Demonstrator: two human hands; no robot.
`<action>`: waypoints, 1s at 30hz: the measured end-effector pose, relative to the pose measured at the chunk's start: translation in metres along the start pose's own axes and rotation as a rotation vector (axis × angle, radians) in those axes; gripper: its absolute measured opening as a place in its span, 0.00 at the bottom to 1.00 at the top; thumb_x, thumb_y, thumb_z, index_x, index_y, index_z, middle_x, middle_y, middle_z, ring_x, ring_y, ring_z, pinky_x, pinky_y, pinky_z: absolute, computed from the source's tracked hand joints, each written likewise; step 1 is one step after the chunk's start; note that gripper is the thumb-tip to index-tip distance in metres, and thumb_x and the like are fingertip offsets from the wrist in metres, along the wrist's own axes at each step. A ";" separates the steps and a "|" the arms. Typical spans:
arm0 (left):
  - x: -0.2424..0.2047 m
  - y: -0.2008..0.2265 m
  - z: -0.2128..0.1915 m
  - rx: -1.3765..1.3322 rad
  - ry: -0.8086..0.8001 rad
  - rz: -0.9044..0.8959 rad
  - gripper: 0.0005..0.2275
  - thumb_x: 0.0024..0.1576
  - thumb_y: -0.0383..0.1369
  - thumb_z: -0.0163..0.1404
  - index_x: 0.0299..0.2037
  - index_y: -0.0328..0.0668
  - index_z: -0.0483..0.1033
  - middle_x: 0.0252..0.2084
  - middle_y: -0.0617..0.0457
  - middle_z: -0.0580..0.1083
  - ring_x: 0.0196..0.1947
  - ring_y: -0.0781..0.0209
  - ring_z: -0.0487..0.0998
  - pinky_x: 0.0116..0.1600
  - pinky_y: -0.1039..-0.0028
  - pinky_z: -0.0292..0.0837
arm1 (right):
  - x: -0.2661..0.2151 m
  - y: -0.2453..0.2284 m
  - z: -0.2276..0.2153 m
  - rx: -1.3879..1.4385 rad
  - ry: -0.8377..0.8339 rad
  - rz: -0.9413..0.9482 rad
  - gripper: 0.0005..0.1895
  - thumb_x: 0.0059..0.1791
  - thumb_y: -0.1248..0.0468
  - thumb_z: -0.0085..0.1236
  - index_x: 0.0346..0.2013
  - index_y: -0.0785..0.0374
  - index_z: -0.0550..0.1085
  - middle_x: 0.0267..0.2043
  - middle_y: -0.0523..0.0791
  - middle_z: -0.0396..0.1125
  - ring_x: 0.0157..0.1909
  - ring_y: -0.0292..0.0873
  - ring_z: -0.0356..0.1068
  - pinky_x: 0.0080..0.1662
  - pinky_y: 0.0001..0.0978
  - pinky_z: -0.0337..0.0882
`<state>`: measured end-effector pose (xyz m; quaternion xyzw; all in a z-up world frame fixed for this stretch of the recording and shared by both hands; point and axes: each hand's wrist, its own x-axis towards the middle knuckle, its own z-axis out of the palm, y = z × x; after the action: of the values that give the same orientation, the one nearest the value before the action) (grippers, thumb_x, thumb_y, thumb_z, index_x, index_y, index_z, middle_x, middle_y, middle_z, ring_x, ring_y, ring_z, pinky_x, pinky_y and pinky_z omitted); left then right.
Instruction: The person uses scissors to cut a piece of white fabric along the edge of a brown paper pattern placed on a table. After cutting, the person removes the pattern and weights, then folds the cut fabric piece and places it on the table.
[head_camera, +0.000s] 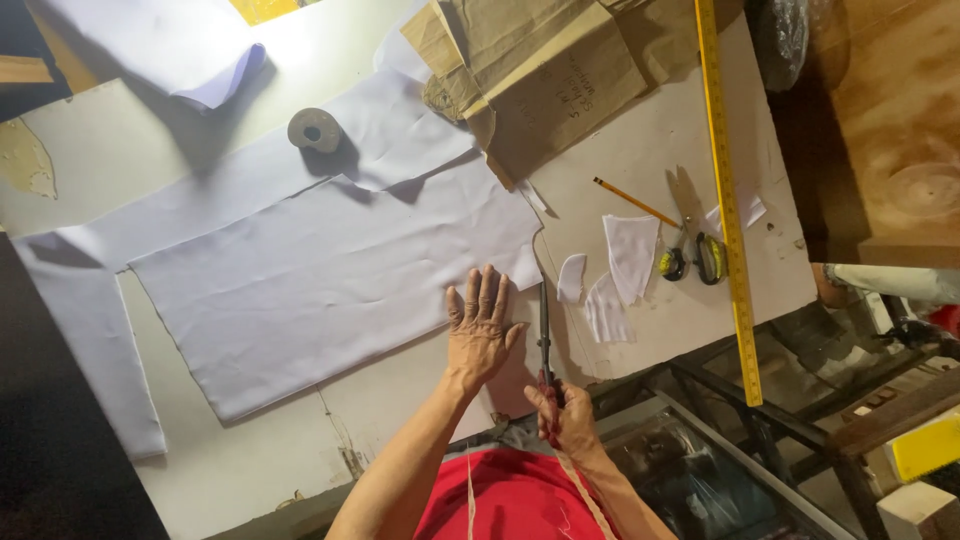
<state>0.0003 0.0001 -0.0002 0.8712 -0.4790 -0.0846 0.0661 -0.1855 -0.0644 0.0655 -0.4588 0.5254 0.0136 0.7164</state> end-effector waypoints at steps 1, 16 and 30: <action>0.000 0.000 0.000 -0.007 0.000 0.001 0.38 0.65 0.58 0.33 0.79 0.50 0.34 0.81 0.49 0.29 0.80 0.48 0.25 0.76 0.44 0.14 | 0.001 0.001 0.000 -0.010 -0.006 -0.011 0.17 0.47 0.62 0.68 0.22 0.60 0.67 0.09 0.45 0.62 0.08 0.39 0.61 0.15 0.29 0.61; -0.004 0.001 -0.008 -0.104 0.042 -0.024 0.39 0.58 0.55 0.46 0.76 0.42 0.51 0.80 0.41 0.44 0.79 0.42 0.41 0.73 0.37 0.33 | 0.053 -0.052 -0.072 -0.794 0.373 -0.148 0.16 0.40 0.46 0.70 0.30 0.52 0.78 0.24 0.47 0.70 0.28 0.48 0.69 0.27 0.39 0.67; -0.185 -0.108 0.058 0.071 0.542 -0.763 0.41 0.51 0.55 0.47 0.75 0.48 0.52 0.79 0.46 0.52 0.75 0.46 0.56 0.62 0.59 0.66 | 0.265 -0.111 -0.144 -1.622 0.326 -0.372 0.17 0.36 0.45 0.71 0.31 0.48 0.77 0.36 0.41 0.78 0.47 0.43 0.76 0.52 0.29 0.73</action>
<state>-0.0201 0.2120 -0.0623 0.9775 -0.0927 0.1442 0.1230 -0.1179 -0.3478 -0.0693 -0.9058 0.3657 0.2019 0.0712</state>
